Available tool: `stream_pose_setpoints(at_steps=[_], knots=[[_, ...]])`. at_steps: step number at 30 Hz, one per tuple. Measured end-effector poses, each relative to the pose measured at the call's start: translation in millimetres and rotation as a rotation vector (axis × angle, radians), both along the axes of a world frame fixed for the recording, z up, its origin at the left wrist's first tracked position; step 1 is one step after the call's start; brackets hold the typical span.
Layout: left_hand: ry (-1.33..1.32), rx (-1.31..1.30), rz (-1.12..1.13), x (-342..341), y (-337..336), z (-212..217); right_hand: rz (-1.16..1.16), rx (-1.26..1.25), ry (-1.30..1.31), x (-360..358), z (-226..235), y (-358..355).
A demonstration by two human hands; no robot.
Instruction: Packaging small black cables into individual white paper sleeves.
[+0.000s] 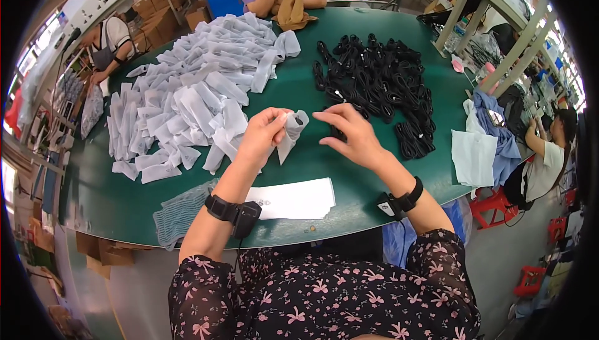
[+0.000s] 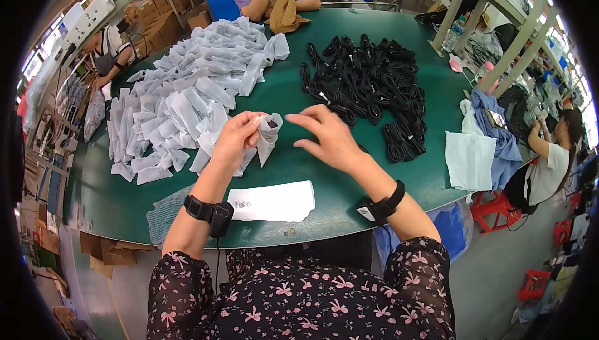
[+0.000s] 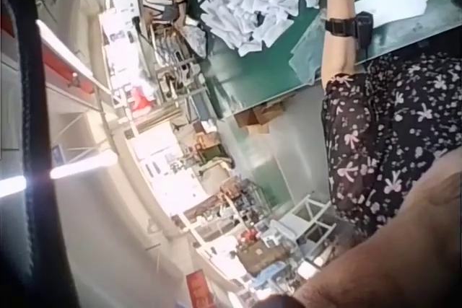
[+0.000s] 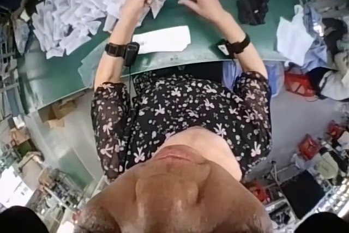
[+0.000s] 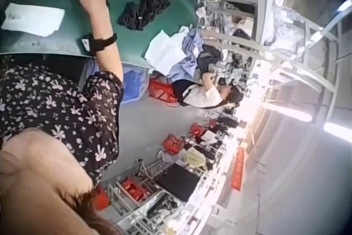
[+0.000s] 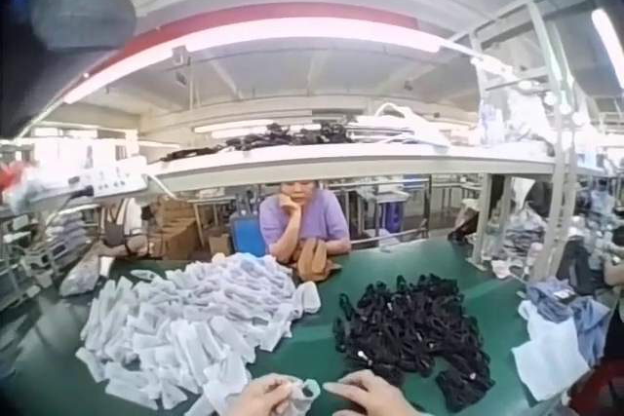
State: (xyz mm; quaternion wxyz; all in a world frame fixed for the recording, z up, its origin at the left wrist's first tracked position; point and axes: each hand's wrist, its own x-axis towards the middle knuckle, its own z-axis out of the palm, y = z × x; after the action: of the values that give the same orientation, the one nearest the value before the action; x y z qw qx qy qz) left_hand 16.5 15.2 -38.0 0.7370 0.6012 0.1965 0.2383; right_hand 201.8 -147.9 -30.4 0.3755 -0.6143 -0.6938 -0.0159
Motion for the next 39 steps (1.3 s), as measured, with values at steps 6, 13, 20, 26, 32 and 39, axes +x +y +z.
stream_pose_setpoints(at_steps=[6, 13, 20, 26, 32, 39], knots=[[0.023, -0.066, -0.077, 10, -17, 5, 0.114, 0.120, 0.215, -14, -1, 23], [-0.225, -0.050, 0.185, 6, 5, 11, 0.109, 0.228, 0.633, -15, -3, 42], [0.024, 0.484, 0.441, -44, -7, -4, -0.315, -0.144, -0.486, 24, -73, 11], [0.230, 0.816, -0.038, -60, -101, -44, -0.324, -0.201, -0.426, 16, -87, -4], [0.204, 1.092, 0.014, -58, -118, -77, -0.397, -0.221, -0.203, -1, -93, -42], [0.262, 0.821, 0.107, -58, -122, -83, -0.234, -0.168, 0.282, -37, -74, -89]])
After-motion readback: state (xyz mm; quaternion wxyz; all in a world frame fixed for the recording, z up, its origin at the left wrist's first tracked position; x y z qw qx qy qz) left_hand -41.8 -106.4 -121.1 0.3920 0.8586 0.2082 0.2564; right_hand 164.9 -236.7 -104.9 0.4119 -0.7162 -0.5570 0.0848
